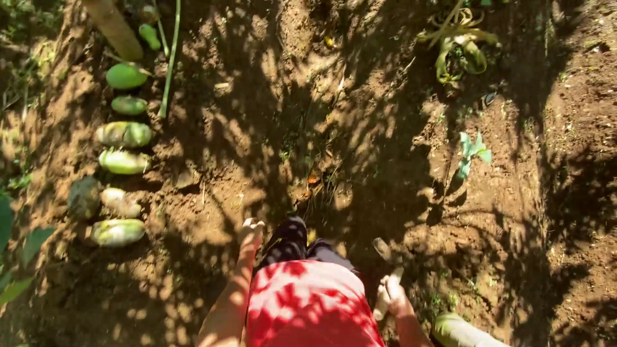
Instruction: Using a hand hoe to dig and clear soil around the base of plants in an orchard.
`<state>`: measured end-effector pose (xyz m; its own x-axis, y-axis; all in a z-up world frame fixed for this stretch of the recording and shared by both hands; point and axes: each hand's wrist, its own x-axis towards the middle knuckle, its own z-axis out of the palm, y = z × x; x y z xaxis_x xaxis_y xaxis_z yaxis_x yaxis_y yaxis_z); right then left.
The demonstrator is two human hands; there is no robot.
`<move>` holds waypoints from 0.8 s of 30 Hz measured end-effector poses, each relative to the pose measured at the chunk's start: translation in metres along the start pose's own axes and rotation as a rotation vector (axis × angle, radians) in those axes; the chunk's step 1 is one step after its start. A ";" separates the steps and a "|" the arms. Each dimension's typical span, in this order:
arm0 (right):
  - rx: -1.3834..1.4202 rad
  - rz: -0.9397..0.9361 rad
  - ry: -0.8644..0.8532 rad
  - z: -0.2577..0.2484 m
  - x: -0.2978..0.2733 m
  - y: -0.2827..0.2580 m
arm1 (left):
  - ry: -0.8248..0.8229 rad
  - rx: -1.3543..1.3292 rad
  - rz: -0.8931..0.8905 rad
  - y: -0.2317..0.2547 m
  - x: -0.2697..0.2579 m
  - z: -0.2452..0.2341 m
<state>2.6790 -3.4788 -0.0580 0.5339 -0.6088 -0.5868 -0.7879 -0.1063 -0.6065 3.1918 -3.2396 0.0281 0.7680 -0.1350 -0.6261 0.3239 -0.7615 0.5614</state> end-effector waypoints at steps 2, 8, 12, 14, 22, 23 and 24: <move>1.010 0.841 0.274 -0.026 0.057 -0.095 | -0.029 0.030 -0.212 0.064 -0.002 -0.009; 1.164 0.630 0.061 -0.085 0.223 -0.220 | 0.011 -0.196 -0.153 0.114 0.100 0.018; 1.012 0.497 0.087 -0.097 0.375 -0.302 | -0.004 0.006 -0.169 0.195 0.187 0.028; 0.978 0.464 0.005 -0.103 0.463 -0.348 | -0.051 -0.162 -0.193 0.273 0.214 0.015; 0.669 0.336 0.117 -0.168 0.672 -0.611 | -0.116 -0.400 0.040 0.503 0.435 0.088; 0.558 0.358 0.068 -0.181 0.703 -0.618 | -0.089 -0.277 0.125 0.548 0.444 0.089; 0.564 0.378 0.077 -0.194 0.705 -0.648 | -0.107 -0.265 0.119 0.551 0.479 0.105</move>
<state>3.5064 -3.9921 0.0252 0.2133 -0.5802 -0.7861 -0.6244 0.5379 -0.5664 3.6801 -3.7901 -0.0194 0.7510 -0.2906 -0.5929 0.3783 -0.5465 0.7471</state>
